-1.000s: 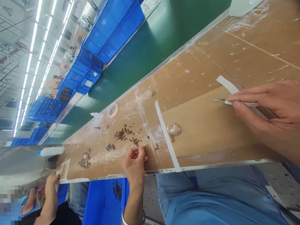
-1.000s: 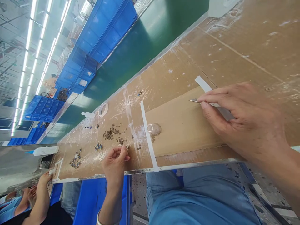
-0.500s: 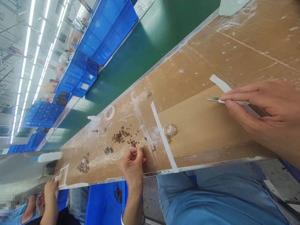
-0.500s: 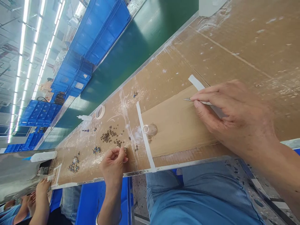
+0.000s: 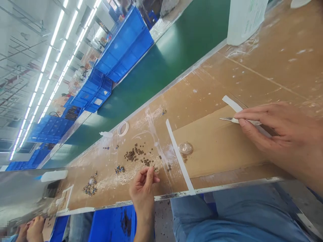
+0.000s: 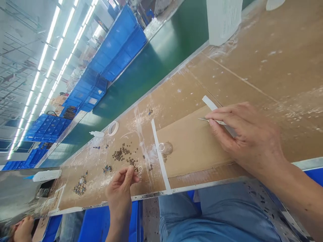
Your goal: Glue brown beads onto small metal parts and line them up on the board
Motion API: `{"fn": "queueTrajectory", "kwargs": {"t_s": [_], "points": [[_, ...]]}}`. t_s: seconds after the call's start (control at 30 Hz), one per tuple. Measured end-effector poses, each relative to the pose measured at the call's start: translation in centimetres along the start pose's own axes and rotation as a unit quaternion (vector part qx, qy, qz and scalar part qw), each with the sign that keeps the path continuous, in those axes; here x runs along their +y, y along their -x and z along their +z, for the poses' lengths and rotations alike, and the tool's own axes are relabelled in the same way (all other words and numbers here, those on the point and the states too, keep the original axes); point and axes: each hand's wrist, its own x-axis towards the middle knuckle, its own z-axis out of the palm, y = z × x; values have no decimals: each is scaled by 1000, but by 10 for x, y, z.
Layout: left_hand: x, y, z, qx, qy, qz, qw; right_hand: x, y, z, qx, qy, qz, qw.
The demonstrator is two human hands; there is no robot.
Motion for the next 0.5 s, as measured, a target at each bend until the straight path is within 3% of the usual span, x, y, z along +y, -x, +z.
{"fn": "queueTrajectory", "kwargs": {"t_s": [0.13,0.27,0.4,0.5], "points": [[19,-31,18,-68,49,-20,996,1,0,4,7,-40,-8,999],[46,-81,67,-138,10,40,990,5,-1,7,21,-41,-38,998],[61,-120,122,-149,-6,76,986,8,-3,8,18,-30,-48,998],[66,-132,142,-140,-23,94,986,10,-4,7,19,-24,-61,998]]}}
